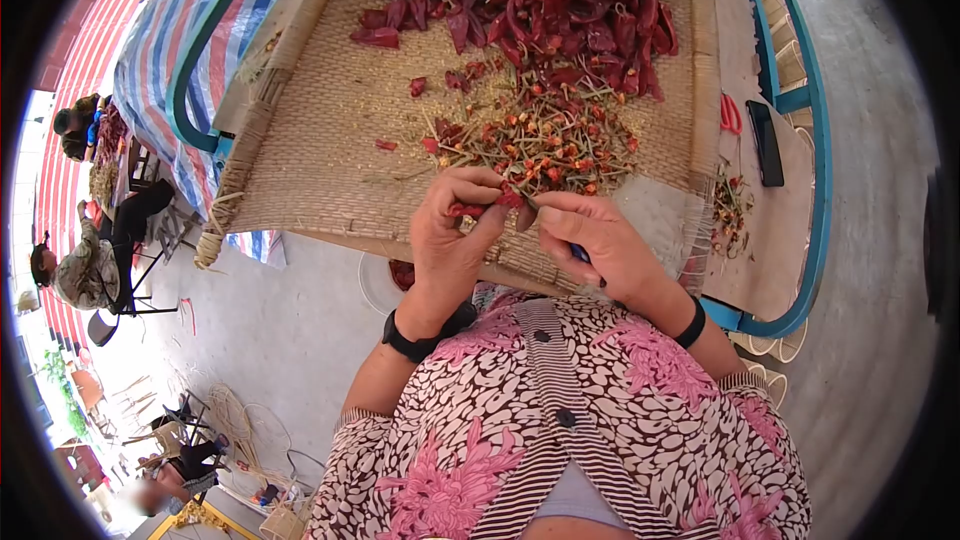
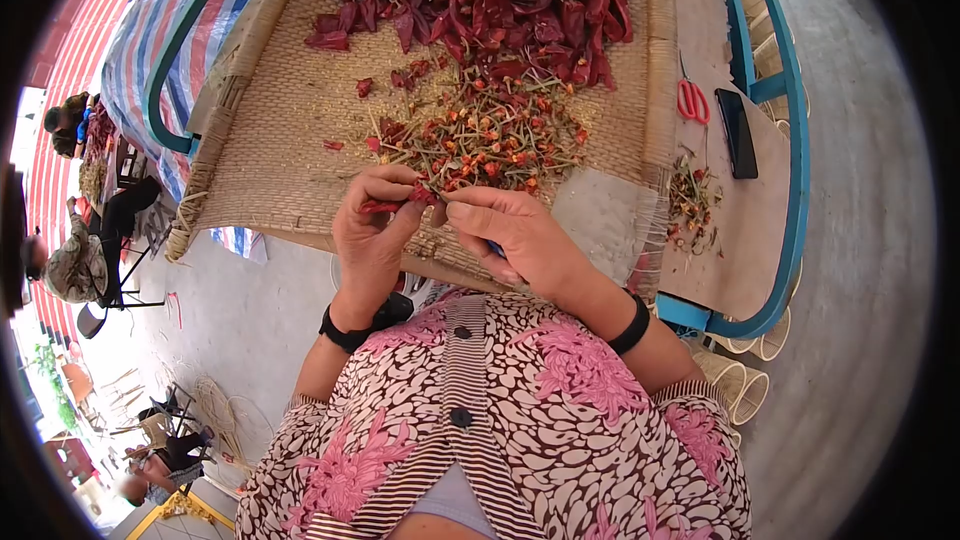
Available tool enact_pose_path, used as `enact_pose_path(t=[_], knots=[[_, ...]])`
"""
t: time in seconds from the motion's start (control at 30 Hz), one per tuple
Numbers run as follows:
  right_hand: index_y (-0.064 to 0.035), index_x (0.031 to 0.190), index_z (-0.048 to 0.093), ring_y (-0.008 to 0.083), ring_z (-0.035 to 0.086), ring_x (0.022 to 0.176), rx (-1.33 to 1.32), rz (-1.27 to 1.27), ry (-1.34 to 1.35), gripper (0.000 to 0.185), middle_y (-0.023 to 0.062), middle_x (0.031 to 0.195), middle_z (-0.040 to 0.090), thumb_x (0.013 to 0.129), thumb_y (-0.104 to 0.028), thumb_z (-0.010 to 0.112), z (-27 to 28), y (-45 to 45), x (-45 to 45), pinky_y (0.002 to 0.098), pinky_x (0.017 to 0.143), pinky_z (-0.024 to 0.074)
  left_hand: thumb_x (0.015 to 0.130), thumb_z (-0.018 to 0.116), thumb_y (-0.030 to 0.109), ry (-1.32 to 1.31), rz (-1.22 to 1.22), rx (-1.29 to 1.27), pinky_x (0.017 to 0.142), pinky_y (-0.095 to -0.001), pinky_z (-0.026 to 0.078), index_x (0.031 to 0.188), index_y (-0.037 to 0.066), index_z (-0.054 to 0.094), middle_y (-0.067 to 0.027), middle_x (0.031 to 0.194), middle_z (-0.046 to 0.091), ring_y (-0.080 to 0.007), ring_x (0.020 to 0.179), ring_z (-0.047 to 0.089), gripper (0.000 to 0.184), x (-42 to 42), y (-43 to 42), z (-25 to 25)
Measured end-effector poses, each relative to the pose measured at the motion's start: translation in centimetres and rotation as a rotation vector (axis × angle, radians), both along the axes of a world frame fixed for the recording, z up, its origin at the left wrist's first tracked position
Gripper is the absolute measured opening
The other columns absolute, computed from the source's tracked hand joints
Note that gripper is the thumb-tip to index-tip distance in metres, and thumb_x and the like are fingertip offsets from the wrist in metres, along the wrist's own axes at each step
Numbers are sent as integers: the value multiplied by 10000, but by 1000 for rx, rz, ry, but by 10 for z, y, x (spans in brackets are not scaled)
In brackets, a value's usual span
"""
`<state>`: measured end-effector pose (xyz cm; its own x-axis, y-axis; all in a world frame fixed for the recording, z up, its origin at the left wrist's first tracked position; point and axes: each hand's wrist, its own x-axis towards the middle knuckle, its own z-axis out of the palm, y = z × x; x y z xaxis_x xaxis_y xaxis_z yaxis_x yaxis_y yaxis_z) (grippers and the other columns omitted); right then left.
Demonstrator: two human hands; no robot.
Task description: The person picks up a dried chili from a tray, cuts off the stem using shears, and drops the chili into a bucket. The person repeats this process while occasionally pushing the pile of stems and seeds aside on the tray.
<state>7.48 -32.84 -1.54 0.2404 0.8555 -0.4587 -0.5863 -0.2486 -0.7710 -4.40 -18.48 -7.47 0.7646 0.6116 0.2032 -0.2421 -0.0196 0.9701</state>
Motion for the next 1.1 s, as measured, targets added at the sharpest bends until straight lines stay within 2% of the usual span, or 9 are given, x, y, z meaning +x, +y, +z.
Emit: enact_pose_path(t=[0.17,0.37,0.63,0.77,0.87,0.93,0.97,1.07,1.1], knots=[[-64,997,550,29,330,362,36,-30,436,239,-29,638,454,1015,-292,480,-9,-3,0,191,330,269,808,640,-118,-51,-23,-100,794,-258,474,909,16,583,-84,1065,612,-125,922,585,178,0,-2,0],[-38,1143,526,30,354,365,190,-30,883,290,-11,673,480,1037,-282,409,-23,-6,-5,196,323,300,822,626,-137,-102,-73,-150,827,-263,476,911,10,584,-91,1082,606,-134,947,584,177,1,-2,4],[-13,1216,479,35,385,383,441,13,1135,364,-1,691,474,1038,-318,392,-37,-3,-15,202,330,322,835,624,-133,-244,-121,-270,855,-275,482,904,13,574,-100,1097,606,-144,980,585,169,8,-4,-2],[-16,1180,504,34,374,387,472,27,1151,366,-10,678,457,1031,-338,415,-37,-1,-15,195,341,307,831,668,-79,-283,-208,-324,871,-277,475,997,33,546,-91,1109,582,-143,1002,574,235,9,0,-11],[-29,1137,541,34,355,386,205,-1,491,351,-20,677,459,1022,-347,445,-13,-3,-9,186,351,276,825,710,-21,-266,-263,-423,880,-272,467,1089,50,516,-75,1121,559,-136,1010,564,335,5,3,-6],[-37,1136,565,27,352,410,121,-29,293,326,-28,685,470,1014,-326,477,-5,-1,-7,186,374,259,822,733,15,-206,-259,-409,880,-266,460,1145,58,492,-63,1133,543,-125,1014,557,406,0,4,10],[-40,1136,576,23,350,421,81,-42,195,313,-31,688,475,1010,-315,493,-4,0,-7,186,385,250,828,733,23,-90,-265,-359,852,-251,466,1130,48,518,-45,1088,571,-105,971,567,372,-3,6,11],[-25,1150,591,90,479,492,3,-43,-233,282,30,746,567,978,-247,559,-5,1,-9,222,444,352,838,731,40,-4,-254,-328,791,-235,483,1084,30,552,-21,995,604,-81,894,582,305,-5,10,12],[-18,1151,594,123,517,534,112,-53,-554,283,49,772,586,965,-231,576,-9,3,-8,238,478,383,849,719,40,32,-242,-345,769,-228,485,1065,25,564,-17,969,612,-77,869,584,266,-6,10,11]])
